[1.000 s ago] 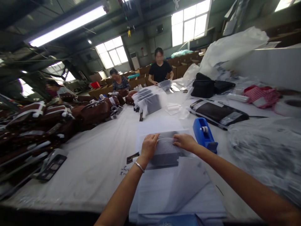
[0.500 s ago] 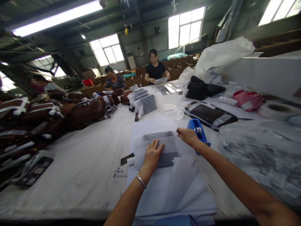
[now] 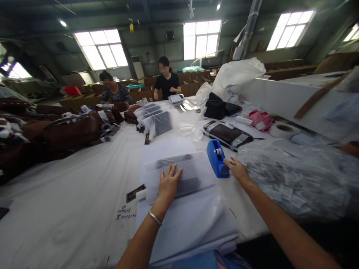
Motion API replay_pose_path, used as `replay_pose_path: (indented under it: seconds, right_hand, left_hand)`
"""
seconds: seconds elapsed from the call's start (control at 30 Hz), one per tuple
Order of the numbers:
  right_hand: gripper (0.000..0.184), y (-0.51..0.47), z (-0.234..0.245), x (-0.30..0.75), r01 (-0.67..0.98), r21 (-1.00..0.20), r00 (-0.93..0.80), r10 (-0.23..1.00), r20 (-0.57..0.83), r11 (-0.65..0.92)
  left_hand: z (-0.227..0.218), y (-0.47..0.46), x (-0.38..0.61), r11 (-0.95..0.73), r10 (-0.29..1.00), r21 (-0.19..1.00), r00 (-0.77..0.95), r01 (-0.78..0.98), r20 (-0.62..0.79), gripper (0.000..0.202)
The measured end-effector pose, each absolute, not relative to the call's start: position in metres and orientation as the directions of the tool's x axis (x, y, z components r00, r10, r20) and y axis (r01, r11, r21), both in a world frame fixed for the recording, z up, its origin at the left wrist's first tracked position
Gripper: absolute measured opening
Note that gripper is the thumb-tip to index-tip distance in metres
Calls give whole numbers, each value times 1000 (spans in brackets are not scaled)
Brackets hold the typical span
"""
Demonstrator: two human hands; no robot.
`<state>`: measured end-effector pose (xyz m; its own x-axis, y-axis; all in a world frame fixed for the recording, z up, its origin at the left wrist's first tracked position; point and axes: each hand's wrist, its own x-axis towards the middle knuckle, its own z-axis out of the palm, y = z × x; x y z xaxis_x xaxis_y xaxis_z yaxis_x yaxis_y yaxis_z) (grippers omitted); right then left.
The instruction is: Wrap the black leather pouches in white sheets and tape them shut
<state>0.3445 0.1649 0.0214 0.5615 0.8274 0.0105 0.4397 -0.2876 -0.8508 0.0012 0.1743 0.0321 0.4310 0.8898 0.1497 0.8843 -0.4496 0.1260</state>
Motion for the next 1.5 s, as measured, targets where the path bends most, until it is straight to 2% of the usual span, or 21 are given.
replay_pose_path:
  seconds: [0.2, 0.37, 0.43, 0.5, 0.6, 0.67, 0.83, 0.93, 1.0, 1.03, 1.1, 1.13, 1.2, 1.27, 1.33, 1.5]
  right_hand:
    - [32, 180, 12, 333, 251, -940, 622, 783, -25, -230]
    - [34, 154, 23, 311, 237, -971, 706, 690, 159, -19]
    - [35, 136, 25, 302, 197, -980, 724, 669, 171, 36]
    - [37, 120, 24, 294, 84, -996, 736, 672, 84, 33]
    - [41, 107, 12, 291, -160, -987, 693, 711, -124, -16]
    - [46, 106, 0, 295, -243, -968, 639, 739, -212, -67]
    - [56, 110, -24, 317, -82, -985, 617, 768, -170, -152]
    - [52, 101, -20, 335, 45, -980, 606, 785, -128, -194]
    - [42, 91, -5, 347, 336, -932, 504, 862, 59, -133]
    - [36, 87, 6, 352, 515, -856, 382, 907, 177, -50]
    - [27, 84, 32, 358, 775, -604, 40, 940, 340, 186]
    - [25, 86, 45, 359, 824, -484, -118, 925, 360, 294]
    - [25, 98, 71, 355, 830, -299, -370, 867, 335, 470]
    - [25, 119, 91, 344, 777, -186, -544, 790, 283, 602]
    - [24, 145, 103, 326, 706, -158, -651, 720, 242, 691]
    - [26, 216, 108, 272, 569, -234, -779, 608, 152, 788]
  left_hand:
    - [30, 173, 0, -443, 892, 122, 423, 888, 160, 44]
    - [29, 173, 0, -451, 887, 115, 430, 885, 169, 43]
    - [30, 173, 0, -453, 886, 107, 432, 885, 169, 43]
    - [30, 172, 1, -453, 885, 99, 433, 886, 173, 43]
    - [28, 172, 1, -453, 884, 91, 433, 887, 176, 43]
    - [28, 173, 0, -455, 883, 88, 436, 886, 172, 43]
    - [26, 175, 0, -453, 884, 81, 437, 888, 165, 44]
    - [23, 176, -1, -458, 881, 86, 439, 885, 175, 44]
    - [22, 176, -1, -469, 874, 87, 448, 879, 188, 43]
    - [21, 176, -1, -475, 870, 86, 452, 876, 196, 43]
    - [20, 176, -2, -479, 866, 85, 455, 873, 210, 43]
    - [20, 176, -2, -479, 865, 87, 454, 873, 215, 43]
    - [20, 176, -2, -480, 864, 94, 452, 872, 223, 42]
    - [20, 176, -2, -481, 863, 103, 450, 871, 229, 43]
    - [20, 176, -2, -479, 865, 112, 447, 871, 227, 43]
    - [22, 176, -1, -465, 876, 122, 436, 877, 206, 45]
